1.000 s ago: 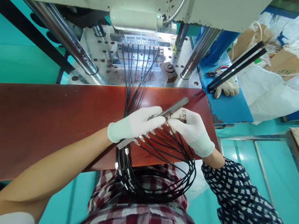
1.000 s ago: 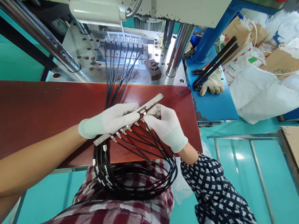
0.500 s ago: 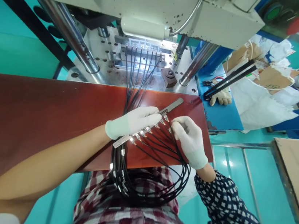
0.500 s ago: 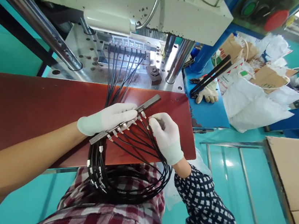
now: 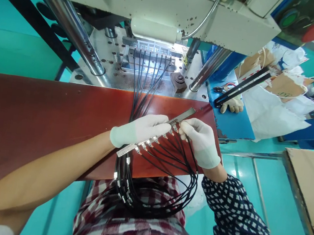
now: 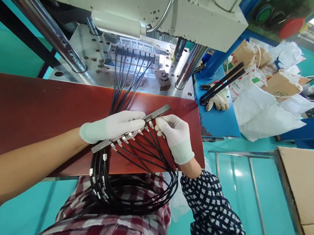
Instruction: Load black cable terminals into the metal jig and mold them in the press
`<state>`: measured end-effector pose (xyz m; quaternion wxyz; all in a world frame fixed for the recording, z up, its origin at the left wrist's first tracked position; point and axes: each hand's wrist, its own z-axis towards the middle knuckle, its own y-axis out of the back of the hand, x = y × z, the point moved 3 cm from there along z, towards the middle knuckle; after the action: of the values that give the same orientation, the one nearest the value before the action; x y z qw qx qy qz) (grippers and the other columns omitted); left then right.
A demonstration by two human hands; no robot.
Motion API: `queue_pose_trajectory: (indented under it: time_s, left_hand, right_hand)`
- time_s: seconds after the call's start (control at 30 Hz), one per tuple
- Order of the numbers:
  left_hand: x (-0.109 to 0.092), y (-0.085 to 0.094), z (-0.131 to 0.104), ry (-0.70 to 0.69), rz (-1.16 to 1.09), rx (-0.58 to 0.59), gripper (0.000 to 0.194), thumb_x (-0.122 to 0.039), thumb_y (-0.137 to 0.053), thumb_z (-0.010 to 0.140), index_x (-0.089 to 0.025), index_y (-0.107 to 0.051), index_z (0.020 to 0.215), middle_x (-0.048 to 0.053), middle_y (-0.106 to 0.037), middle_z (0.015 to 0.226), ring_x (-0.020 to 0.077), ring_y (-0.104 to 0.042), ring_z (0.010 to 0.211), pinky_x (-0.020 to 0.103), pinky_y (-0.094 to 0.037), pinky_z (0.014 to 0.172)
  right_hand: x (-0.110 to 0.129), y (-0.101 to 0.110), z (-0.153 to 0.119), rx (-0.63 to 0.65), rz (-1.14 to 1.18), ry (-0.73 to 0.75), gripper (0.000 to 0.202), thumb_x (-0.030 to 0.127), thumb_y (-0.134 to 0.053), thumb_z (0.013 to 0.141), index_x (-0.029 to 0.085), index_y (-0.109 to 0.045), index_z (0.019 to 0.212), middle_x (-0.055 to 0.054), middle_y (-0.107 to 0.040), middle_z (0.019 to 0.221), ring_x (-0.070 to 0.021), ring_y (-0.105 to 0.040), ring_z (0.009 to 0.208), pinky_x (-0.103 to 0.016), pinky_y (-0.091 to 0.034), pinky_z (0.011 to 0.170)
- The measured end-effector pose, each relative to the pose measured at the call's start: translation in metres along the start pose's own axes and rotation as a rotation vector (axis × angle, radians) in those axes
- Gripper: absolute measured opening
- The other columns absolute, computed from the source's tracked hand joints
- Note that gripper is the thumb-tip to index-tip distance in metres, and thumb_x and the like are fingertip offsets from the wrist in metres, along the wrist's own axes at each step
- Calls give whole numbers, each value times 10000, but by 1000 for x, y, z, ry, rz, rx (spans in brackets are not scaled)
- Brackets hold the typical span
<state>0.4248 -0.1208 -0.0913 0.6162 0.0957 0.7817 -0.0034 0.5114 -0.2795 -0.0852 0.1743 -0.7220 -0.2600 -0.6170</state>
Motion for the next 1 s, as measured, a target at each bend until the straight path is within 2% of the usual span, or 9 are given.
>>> queue_pose_trajectory:
  time_s: [0.27, 0.37, 0.43, 0.53, 0.73, 0.87, 0.93, 1.0]
  left_hand:
    - [-6, -2, -4, 5, 153, -51, 381, -538, -454, 942, -194, -415, 782, -40, -455, 677, 103, -479, 582, 213, -391, 490]
    - [0, -3, -2, -8, 102, -57, 404, -561, -448, 939, -199, -393, 768, -44, -440, 675, 98, -452, 573, 216, -398, 490]
    - [3, -3, 0, 19, 60, -55, 397, -555, -433, 949, -201, -396, 774, -46, -441, 667, 95, -438, 554, 216, -395, 477]
    - [6, -3, -1, 40, 26, -52, 384, -547, -433, 954, -201, -412, 788, -46, -451, 666, 94, -438, 547, 211, -394, 469]
    - [8, -3, -2, 47, -33, -59, 426, -601, -454, 928, -204, -396, 783, -48, -434, 674, 98, -450, 551, 203, -385, 447]
    - [7, -3, 0, 4, 7, -69, 394, -553, -447, 944, -201, -401, 772, -43, -434, 690, 105, -466, 589, 213, -413, 495]
    - [6, -3, 1, -25, 35, -71, 386, -547, -443, 944, -202, -406, 774, -37, -452, 698, 112, -477, 598, 222, -422, 504]
    - [6, -3, 1, -22, 54, -81, 386, -552, -436, 942, -201, -421, 781, -32, -477, 700, 118, -497, 597, 229, -430, 506]
  right_hand:
    - [-4, 0, 6, 21, -43, 11, 228, 335, -676, 825, 164, -602, 693, 7, -616, 641, -79, -502, 543, -218, -429, 573]
    - [-2, 4, 3, 49, -124, 37, 278, 400, -588, 900, 161, -636, 765, -6, -644, 699, -94, -537, 593, -223, -445, 600]
    - [1, 8, -3, 19, -266, 96, 291, 398, -519, 941, 168, -674, 853, -13, -680, 768, -113, -598, 678, -228, -474, 659]
    - [5, 9, -12, -90, -522, 219, 192, 322, -574, 892, 188, -703, 939, -9, -721, 832, -133, -649, 740, -236, -501, 720]
    - [8, -1, -12, -286, -994, 548, 114, 223, -588, 809, 201, -685, 753, 8, -695, 685, -132, -599, 601, -265, -445, 639]
    - [12, -3, -10, -321, -1119, 696, 145, 184, -589, 797, 197, -633, 659, 13, -661, 610, -122, -537, 532, -283, -404, 607]
    - [14, -1, -11, -286, -1100, 676, 136, 188, -586, 816, 201, -647, 695, 12, -663, 624, -126, -553, 548, -284, -414, 616]
    - [17, 0, -14, -243, -1067, 635, 95, 229, -596, 852, 206, -683, 823, -3, -699, 739, -136, -597, 617, -286, -442, 656]
